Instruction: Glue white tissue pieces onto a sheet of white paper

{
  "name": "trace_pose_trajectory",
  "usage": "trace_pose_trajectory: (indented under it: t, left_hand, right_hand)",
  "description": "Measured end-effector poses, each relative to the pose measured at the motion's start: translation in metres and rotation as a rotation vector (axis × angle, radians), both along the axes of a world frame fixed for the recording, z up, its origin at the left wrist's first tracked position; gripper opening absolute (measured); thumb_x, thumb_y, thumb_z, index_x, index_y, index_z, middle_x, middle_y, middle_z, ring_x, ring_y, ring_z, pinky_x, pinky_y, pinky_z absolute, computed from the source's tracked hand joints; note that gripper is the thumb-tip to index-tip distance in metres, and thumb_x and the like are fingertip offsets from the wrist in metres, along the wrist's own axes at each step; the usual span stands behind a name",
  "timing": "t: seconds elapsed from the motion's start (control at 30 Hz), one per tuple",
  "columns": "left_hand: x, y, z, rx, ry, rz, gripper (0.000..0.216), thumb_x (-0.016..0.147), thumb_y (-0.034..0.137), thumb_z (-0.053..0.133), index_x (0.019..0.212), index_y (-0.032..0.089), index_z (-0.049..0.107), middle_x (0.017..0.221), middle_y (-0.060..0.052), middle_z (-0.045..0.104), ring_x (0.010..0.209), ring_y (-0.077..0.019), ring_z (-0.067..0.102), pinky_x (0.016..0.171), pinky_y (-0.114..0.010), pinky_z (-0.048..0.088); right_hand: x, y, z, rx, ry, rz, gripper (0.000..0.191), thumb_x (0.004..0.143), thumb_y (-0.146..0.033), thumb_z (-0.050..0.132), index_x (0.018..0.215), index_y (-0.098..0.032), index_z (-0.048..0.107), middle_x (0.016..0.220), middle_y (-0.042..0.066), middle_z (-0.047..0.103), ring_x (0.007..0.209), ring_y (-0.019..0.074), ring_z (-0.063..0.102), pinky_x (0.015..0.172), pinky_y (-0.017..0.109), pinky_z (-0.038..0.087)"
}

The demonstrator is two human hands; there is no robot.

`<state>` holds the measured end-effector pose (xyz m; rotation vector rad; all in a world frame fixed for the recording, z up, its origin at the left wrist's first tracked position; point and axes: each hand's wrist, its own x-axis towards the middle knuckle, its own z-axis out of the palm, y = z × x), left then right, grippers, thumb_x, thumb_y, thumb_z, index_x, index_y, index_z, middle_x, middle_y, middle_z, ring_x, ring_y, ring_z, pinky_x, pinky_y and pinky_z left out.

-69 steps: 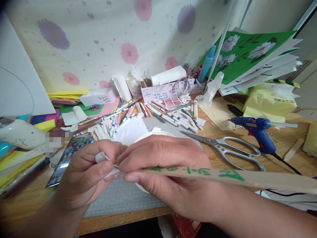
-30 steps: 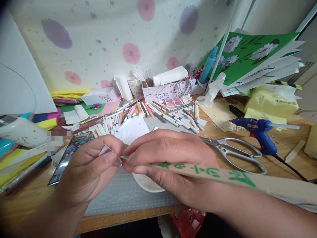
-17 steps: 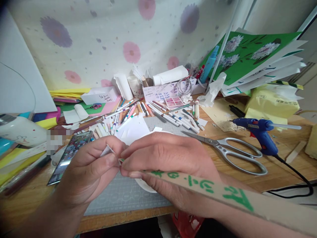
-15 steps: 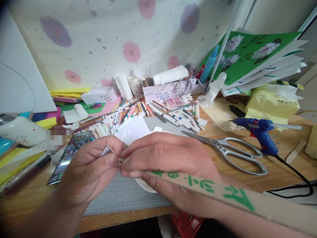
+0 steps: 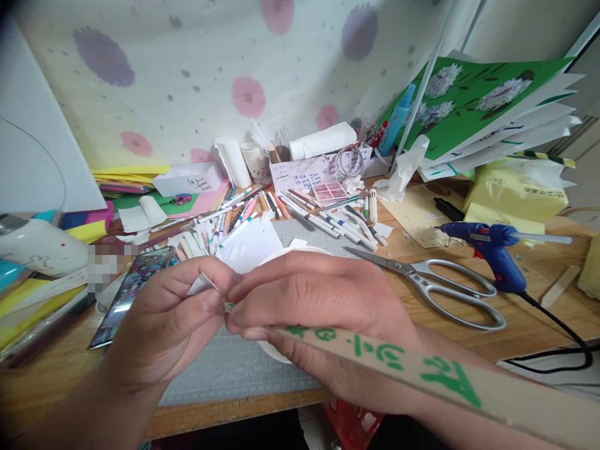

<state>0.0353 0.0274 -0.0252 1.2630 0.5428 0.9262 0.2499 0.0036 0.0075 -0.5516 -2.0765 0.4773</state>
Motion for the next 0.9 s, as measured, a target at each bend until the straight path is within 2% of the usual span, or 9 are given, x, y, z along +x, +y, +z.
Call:
trace_pose_trajectory:
  t: [0.2, 0.7, 0.9]
  left_hand:
    - [0.0009, -0.0012, 0.0010, -0.019, -0.024, -0.006, 0.009, 0.088, 0.020, 0.064, 0.083, 0.020, 0.071, 0.070, 0.001, 0.072, 0.068, -0.0114, 0.060, 0.070, -0.024, 0.049]
    - [-0.0007, -0.0015, 0.0003, -0.009, 0.003, 0.002, 0.008, 0.089, 0.021, 0.064, 0.082, 0.020, 0.070, 0.072, 0.001, 0.072, 0.070, -0.0122, 0.060, 0.072, -0.025, 0.049]
    - [-0.0002, -0.0022, 0.0014, 0.010, 0.022, 0.020, 0.009, 0.088, 0.020, 0.064, 0.080, 0.020, 0.070, 0.069, 0.000, 0.072, 0.067, -0.0132, 0.060, 0.071, -0.027, 0.049]
  right_hand:
    - [-0.0009, 0.0000, 0.0000, 0.018, -0.013, -0.044, 0.009, 0.085, -0.010, 0.066, 0.092, -0.013, 0.072, 0.100, 0.005, 0.076, 0.096, 0.0098, 0.070, 0.086, 0.011, 0.054]
    - [-0.0007, 0.0011, 0.0018, 0.006, -0.017, -0.003, 0.009, 0.085, -0.010, 0.066, 0.092, -0.010, 0.072, 0.101, 0.009, 0.076, 0.097, 0.0129, 0.071, 0.086, 0.014, 0.055]
    - [-0.0039, 0.0006, -0.0004, 0.021, -0.027, -0.054, 0.009, 0.086, -0.012, 0.065, 0.092, -0.015, 0.072, 0.100, 0.006, 0.076, 0.095, 0.0131, 0.071, 0.083, 0.016, 0.057]
